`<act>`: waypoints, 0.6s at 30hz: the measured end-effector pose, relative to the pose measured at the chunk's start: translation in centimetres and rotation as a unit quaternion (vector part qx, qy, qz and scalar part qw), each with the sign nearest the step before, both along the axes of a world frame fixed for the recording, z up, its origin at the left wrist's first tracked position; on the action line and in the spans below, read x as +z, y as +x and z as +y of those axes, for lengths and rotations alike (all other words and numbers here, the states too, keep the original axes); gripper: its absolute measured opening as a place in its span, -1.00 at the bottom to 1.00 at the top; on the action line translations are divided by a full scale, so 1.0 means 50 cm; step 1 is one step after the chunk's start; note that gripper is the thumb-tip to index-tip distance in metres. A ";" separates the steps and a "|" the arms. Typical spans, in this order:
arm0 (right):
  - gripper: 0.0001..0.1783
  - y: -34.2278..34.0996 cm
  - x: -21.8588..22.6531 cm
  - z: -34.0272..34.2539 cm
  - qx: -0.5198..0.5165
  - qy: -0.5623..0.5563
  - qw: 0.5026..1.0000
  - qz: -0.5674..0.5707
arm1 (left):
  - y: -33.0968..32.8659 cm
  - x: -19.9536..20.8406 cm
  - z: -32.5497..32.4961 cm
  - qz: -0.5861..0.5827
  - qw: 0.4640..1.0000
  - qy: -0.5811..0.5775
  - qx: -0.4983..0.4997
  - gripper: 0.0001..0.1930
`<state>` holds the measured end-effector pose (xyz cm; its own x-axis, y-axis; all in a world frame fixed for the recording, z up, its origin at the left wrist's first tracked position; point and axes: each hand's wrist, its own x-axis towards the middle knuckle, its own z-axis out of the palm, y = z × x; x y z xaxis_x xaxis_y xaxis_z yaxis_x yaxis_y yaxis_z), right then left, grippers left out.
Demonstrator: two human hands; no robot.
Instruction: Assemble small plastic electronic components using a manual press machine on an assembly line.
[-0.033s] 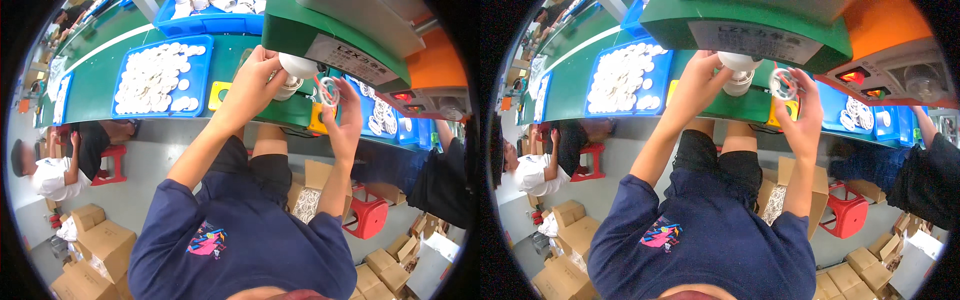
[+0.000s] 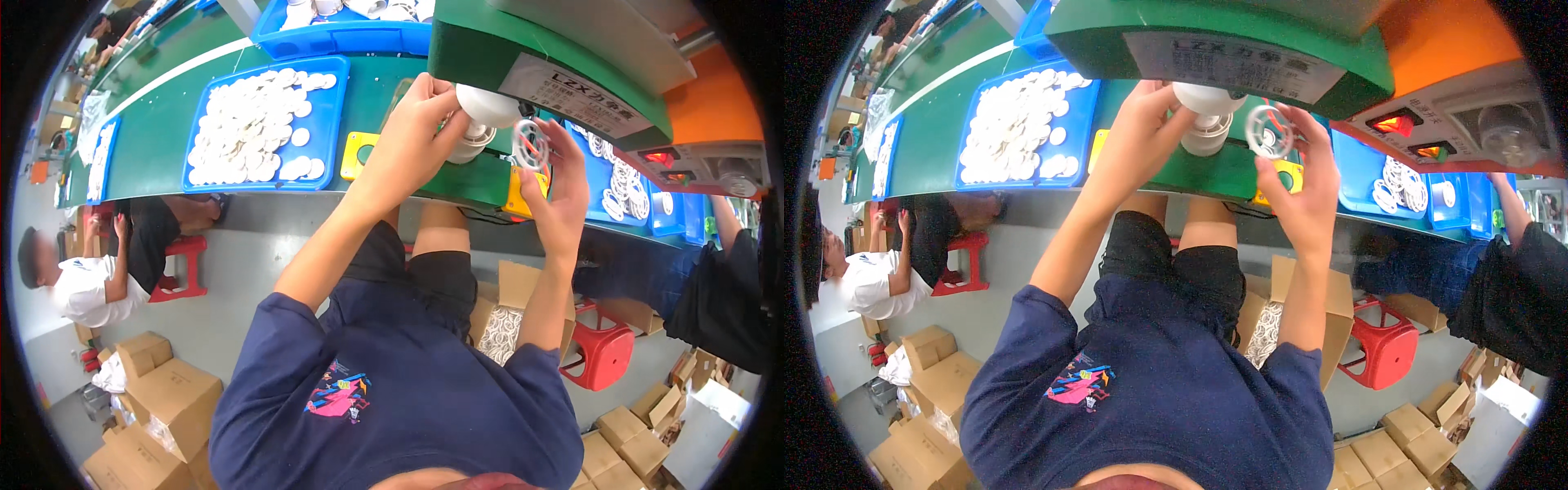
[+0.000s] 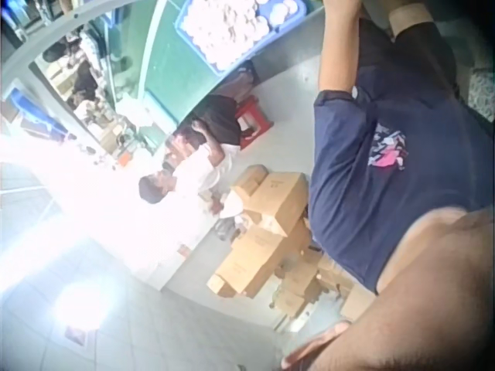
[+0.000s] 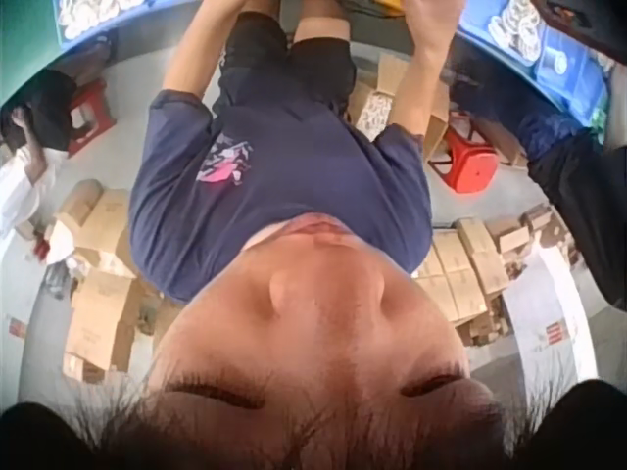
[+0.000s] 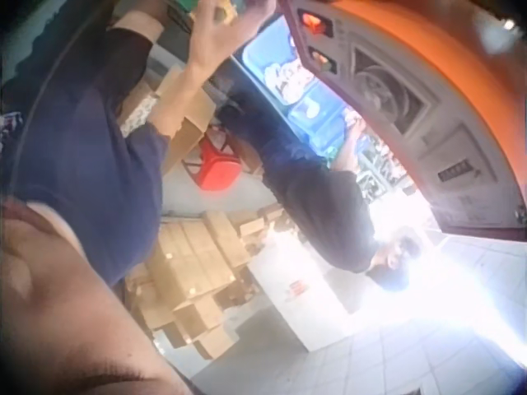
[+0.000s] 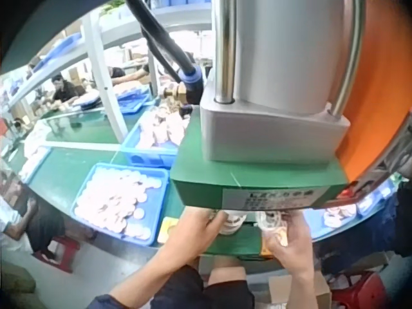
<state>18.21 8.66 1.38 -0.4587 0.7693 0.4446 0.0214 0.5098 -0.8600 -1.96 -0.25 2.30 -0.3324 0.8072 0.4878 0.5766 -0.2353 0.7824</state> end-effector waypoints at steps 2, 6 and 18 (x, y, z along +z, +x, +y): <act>-0.37 -0.021 0.010 0.002 0.049 0.018 0.999 0.006 | 0.006 -0.002 -0.004 -0.019 0.999 0.017 0.027 -0.78; -0.34 -0.055 0.025 0.005 0.079 0.115 0.988 -0.073 | 0.014 -0.016 -0.040 -0.130 0.989 0.027 0.070 -0.77; -0.51 -0.076 0.027 0.040 0.154 0.079 0.978 -0.113 | 0.026 -0.036 -0.040 -0.151 0.987 0.000 0.045 -0.71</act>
